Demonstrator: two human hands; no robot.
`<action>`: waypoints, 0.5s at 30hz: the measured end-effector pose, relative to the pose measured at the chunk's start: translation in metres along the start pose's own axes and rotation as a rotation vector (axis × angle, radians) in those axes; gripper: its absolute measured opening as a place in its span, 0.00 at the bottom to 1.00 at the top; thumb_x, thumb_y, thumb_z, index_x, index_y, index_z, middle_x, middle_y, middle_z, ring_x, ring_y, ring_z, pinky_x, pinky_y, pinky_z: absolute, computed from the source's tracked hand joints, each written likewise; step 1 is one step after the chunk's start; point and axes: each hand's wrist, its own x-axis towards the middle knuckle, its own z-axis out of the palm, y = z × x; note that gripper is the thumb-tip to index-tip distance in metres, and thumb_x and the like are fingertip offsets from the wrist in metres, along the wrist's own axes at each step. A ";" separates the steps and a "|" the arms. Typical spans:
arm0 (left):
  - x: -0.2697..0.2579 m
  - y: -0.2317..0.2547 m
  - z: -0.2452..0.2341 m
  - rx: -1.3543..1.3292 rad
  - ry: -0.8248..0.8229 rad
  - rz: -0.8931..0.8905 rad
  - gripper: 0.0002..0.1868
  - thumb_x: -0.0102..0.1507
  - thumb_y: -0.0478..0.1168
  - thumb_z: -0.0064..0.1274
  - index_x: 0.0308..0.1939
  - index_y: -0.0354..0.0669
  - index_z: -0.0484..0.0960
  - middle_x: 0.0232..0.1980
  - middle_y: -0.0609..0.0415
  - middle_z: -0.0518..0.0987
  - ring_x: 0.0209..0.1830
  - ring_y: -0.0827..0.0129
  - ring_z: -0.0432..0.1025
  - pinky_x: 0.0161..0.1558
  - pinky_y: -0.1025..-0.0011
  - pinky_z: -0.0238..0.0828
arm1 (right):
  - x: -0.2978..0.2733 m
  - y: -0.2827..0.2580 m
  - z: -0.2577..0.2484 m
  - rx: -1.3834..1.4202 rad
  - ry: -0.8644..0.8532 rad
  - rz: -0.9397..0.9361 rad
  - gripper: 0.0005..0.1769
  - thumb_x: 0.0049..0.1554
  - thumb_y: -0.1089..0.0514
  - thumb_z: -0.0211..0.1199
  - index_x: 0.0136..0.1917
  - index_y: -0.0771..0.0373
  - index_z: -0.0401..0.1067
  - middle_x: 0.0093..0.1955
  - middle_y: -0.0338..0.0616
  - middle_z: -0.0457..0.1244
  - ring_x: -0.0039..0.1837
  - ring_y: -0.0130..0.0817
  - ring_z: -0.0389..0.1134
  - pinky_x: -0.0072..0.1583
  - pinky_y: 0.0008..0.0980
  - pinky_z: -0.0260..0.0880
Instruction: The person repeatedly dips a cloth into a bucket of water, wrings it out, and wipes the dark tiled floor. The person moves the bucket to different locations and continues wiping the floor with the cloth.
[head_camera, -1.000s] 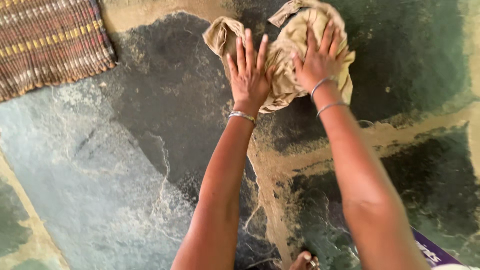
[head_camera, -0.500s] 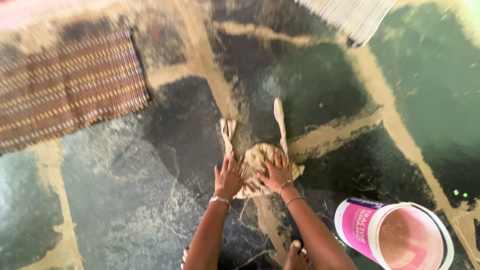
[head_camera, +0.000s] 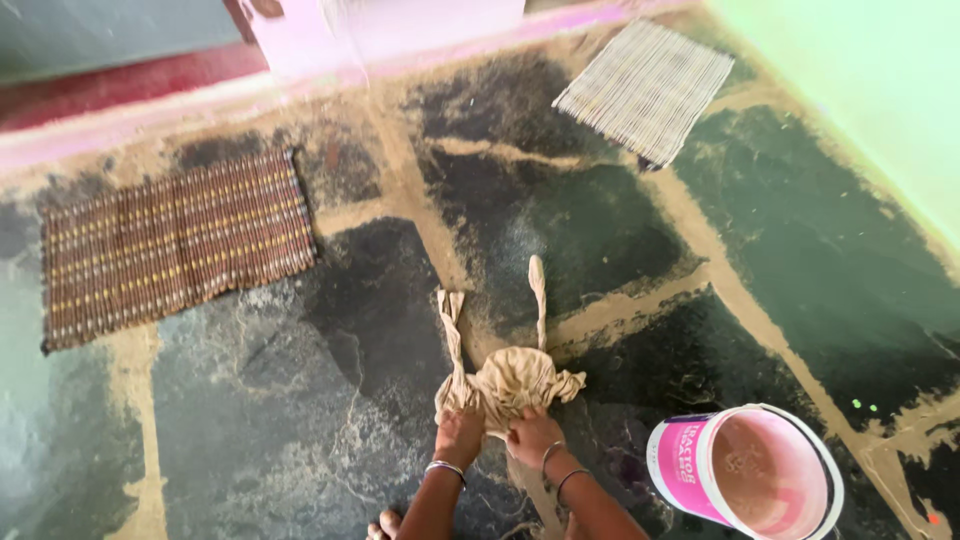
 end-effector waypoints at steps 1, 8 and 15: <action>0.006 -0.002 -0.016 -0.096 -0.043 -0.044 0.12 0.68 0.44 0.48 0.55 0.50 0.76 0.56 0.48 0.79 0.58 0.51 0.75 0.58 0.52 0.73 | 0.009 0.010 -0.015 0.075 0.129 -0.052 0.12 0.58 0.49 0.63 0.49 0.59 0.76 0.55 0.50 0.63 0.60 0.48 0.62 0.59 0.50 0.68; 0.024 0.058 -0.256 -0.153 0.320 0.288 0.15 0.65 0.52 0.51 0.47 0.47 0.73 0.46 0.49 0.79 0.45 0.55 0.79 0.43 0.60 0.79 | 0.035 0.068 -0.190 0.558 0.507 0.047 0.11 0.61 0.51 0.57 0.45 0.60 0.71 0.34 0.45 0.65 0.36 0.37 0.67 0.43 0.39 0.67; -0.021 0.109 -0.400 -0.121 0.520 0.374 0.15 0.59 0.47 0.60 0.47 0.52 0.79 0.45 0.51 0.83 0.47 0.53 0.78 0.45 0.55 0.75 | -0.077 0.075 -0.377 0.572 0.638 -0.292 0.23 0.52 0.44 0.71 0.49 0.65 0.70 0.42 0.54 0.66 0.43 0.40 0.66 0.46 0.40 0.66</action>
